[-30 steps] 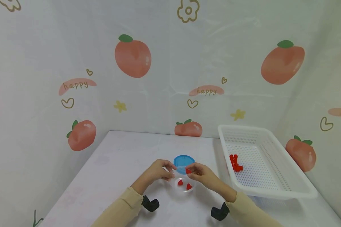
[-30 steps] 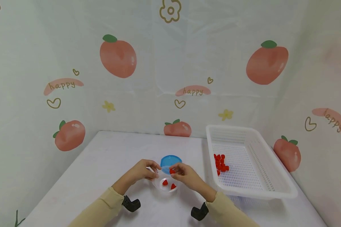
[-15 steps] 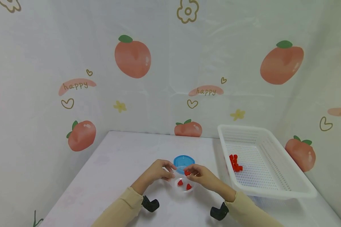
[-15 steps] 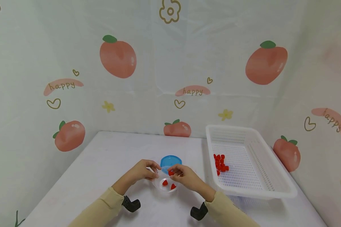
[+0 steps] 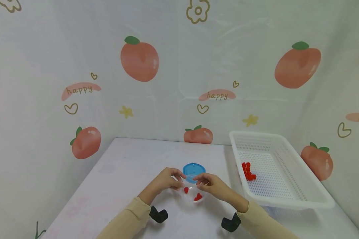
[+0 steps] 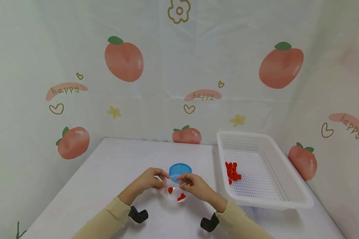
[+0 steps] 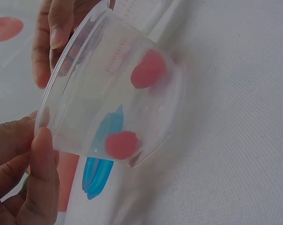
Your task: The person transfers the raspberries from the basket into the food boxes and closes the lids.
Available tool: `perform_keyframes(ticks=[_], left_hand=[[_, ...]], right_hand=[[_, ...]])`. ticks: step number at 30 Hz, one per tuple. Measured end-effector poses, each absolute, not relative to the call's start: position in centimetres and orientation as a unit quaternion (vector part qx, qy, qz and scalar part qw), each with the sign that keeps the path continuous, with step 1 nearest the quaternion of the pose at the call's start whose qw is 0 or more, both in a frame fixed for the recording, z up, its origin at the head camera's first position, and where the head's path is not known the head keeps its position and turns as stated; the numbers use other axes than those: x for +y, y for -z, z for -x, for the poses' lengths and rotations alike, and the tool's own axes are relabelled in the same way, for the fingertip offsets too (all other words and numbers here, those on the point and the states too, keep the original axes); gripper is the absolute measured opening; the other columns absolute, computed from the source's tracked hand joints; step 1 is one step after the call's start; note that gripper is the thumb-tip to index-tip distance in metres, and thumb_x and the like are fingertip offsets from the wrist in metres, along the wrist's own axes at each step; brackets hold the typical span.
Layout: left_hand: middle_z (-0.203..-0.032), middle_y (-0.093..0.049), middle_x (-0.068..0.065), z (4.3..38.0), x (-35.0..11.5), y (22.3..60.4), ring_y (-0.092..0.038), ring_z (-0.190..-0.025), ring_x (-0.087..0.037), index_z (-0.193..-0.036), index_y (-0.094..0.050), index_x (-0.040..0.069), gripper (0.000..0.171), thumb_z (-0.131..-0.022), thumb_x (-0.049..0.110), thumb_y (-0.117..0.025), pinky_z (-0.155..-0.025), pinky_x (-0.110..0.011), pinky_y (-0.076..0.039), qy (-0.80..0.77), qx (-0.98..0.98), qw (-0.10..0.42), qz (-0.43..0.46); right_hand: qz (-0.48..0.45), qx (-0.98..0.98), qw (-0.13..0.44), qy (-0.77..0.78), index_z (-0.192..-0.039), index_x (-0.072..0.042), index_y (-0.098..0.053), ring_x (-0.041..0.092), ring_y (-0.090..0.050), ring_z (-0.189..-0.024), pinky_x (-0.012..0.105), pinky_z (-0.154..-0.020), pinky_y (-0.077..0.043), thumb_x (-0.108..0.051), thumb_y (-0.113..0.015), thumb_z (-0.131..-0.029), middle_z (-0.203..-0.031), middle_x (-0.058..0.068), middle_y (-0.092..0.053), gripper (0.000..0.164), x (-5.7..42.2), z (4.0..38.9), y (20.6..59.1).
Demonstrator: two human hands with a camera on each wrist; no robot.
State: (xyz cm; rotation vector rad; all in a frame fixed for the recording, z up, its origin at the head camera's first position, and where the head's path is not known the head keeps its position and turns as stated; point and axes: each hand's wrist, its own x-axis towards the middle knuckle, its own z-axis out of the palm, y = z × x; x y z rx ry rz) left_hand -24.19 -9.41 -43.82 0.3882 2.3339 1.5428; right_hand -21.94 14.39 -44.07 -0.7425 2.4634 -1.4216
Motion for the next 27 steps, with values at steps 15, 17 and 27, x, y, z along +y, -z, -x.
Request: perform_keyframes(ticks=[15, 17, 27], left_hand=[[-0.084, -0.058, -0.006, 24.6, -9.6, 44.4, -0.060, -0.063, -0.013, -0.105, -0.070, 0.001, 0.025, -0.081, 0.004, -0.075, -0.066, -0.028, -0.059, -0.542, 0.814, 0.164, -0.131], [-0.084, -0.058, -0.006, 24.6, -9.6, 44.5, -0.060, -0.062, -0.013, -0.105, -0.069, 0.001, 0.025, -0.081, 0.004, -0.075, -0.066, -0.028, -0.059, -0.542, 0.814, 0.164, -0.131], [-0.084, -0.057, -0.006, 24.6, -9.5, 44.4, -0.061, -0.062, -0.012, -0.107, -0.068, -0.002, 0.027, -0.081, 0.003, -0.075, -0.065, -0.028, -0.059, -0.543, 0.812, 0.166, -0.136]], right_hand=[[0.256, 0.827, 0.109, 0.489, -0.117, 0.003, -0.061, 0.017, -0.058, -0.088, 0.018, -0.074, -0.052, -0.016, -0.062, -0.094, -0.100, 0.012, -0.064, 0.030, 14.6, 22.1, 44.0], [0.256, 0.821, 0.112, 0.497, -0.118, 0.004, -0.060, 0.020, -0.059, -0.090, 0.018, -0.076, -0.053, -0.015, -0.062, -0.094, -0.102, 0.017, -0.064, 0.030, 14.7, 22.0, 43.8], [0.260, 0.810, 0.108, 0.515, -0.119, 0.004, -0.058, 0.036, -0.063, -0.093, 0.020, -0.076, -0.055, -0.014, -0.062, -0.094, -0.105, 0.019, -0.063, 0.031, 15.4, 21.7, 42.4]])
